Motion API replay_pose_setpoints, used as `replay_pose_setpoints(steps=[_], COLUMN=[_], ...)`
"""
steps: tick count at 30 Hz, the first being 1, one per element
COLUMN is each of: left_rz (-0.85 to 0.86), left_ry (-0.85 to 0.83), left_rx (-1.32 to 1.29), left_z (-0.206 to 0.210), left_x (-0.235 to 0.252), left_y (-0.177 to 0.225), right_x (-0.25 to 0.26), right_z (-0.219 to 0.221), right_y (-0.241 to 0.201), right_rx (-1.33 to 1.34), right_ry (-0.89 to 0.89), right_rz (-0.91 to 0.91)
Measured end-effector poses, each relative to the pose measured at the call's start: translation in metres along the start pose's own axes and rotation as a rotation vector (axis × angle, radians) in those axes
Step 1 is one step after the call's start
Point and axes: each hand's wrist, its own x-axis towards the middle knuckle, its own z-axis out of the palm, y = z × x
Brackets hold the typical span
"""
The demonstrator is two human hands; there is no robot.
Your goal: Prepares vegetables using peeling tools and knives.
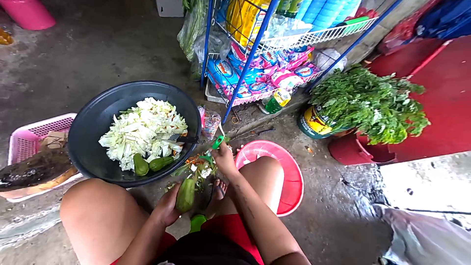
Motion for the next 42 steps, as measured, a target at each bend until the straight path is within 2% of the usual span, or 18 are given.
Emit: replay_pose_setpoints(steps=[1, 3, 6, 8, 10, 13, 15, 17, 21, 25, 27, 29, 32, 34, 39, 40, 42], left_rz=[-0.006, -0.028, -0.074, -0.087, -0.102, -0.089, -0.027, 0.024, 0.023, 0.04, 0.033, 0.032, 0.017, 0.031, 0.184, 0.206, 0.238], left_ry=[-0.018, -0.019, -0.009, -0.038, -0.072, -0.122, -0.2, -0.162, 0.047, 0.078, 0.099, 0.101, 0.104, 0.106, 0.143, 0.154, 0.146], left_rx=[-0.007, -0.053, -0.133, -0.13, -0.088, -0.062, -0.109, -0.23, -0.43, -0.431, -0.437, -0.421, -0.395, -0.392, -0.377, -0.365, -0.326], left_z=[-0.001, -0.002, 0.0, 0.001, 0.001, 0.0, -0.005, -0.005, 0.006, 0.008, 0.007, 0.007, 0.009, 0.01, 0.013, 0.015, 0.014], left_x=[0.001, 0.002, 0.002, 0.001, 0.0, -0.002, 0.001, 0.006, 0.007, 0.009, 0.011, 0.01, 0.003, 0.002, 0.009, 0.009, 0.008], left_y=[0.001, 0.004, 0.008, 0.009, 0.007, 0.002, 0.002, 0.001, 0.008, 0.008, 0.006, 0.005, 0.004, 0.006, 0.002, 0.003, 0.001], right_x=[0.005, -0.002, -0.028, -0.032, -0.022, 0.004, 0.01, 0.003, -0.028, -0.059, -0.062, -0.054, -0.025, -0.016, -0.053, -0.053, -0.041], right_z=[-0.004, -0.005, 0.006, 0.014, 0.014, -0.002, -0.008, -0.007, 0.008, 0.023, 0.028, 0.027, 0.01, 0.001, 0.028, 0.032, 0.03], right_y=[0.0, -0.01, -0.018, -0.01, -0.001, 0.009, 0.011, 0.002, -0.013, -0.017, -0.012, -0.004, 0.017, 0.016, -0.012, -0.011, 0.002], right_rx=[-0.009, 0.139, 0.412, 0.501, 0.46, 0.007, -0.139, -0.014, 0.438, 0.488, 0.464, 0.474, 0.493, 0.499, 0.513, 0.513, 0.49], right_ry=[0.041, 0.0, -0.246, -0.362, -0.272, -0.02, 0.097, 0.121, 0.043, -0.222, -0.293, -0.251, 0.033, 0.12, -0.132, -0.153, -0.053], right_rz=[-0.02, 0.011, 0.183, 0.27, 0.237, 0.077, -0.001, -0.024, 0.118, 0.159, 0.141, 0.141, 0.194, 0.247, 0.243, 0.241, 0.241])
